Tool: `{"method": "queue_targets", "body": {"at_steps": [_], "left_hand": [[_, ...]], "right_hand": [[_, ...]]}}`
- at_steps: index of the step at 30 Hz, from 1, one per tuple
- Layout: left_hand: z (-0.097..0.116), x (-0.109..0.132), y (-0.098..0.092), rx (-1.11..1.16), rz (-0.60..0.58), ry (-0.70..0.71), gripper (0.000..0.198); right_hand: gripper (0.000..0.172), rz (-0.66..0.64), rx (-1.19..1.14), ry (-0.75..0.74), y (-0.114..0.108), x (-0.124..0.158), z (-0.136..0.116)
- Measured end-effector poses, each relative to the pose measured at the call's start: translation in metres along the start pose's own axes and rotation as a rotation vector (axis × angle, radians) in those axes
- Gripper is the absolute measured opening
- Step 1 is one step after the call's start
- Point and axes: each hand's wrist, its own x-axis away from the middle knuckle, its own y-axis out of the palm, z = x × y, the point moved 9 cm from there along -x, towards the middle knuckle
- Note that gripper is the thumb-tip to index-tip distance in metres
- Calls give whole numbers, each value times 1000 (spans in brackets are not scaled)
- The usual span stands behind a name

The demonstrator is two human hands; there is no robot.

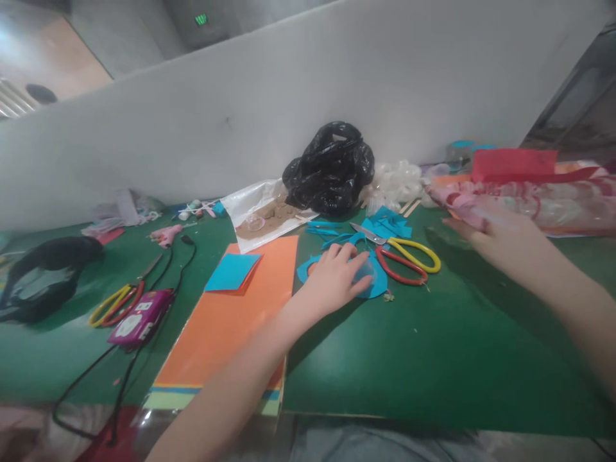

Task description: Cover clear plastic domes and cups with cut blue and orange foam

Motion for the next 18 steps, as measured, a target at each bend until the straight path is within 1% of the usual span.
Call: {"method": "queue_targets", "body": {"at_steps": [2,4,7,10,13,15,18], "left_hand": [[-1,0,0,3,-7,-6,48],[-2,0,1,19,-12,-12,47],[-5,-1,3,75,-5,-28,46],[-8,-1,5,150,11,-41,44],[-9,-2,7,177,24,-41,43],[-9,-2,8,171,23,-44,44],[-8,-2,9,162,14,-44,45]], "right_hand": [[42,-48,154,-19,11,-5,13],[45,-108,238,-57,23,-9,25],[40,-151,330,-143,36,-15,39],[34,-141,369,-181,38,-18,47],[31,-121,406,-162,35,-22,52],[29,-121,425,-169,35,-23,51],[27,-138,424,-228,40,-23,47]]}}
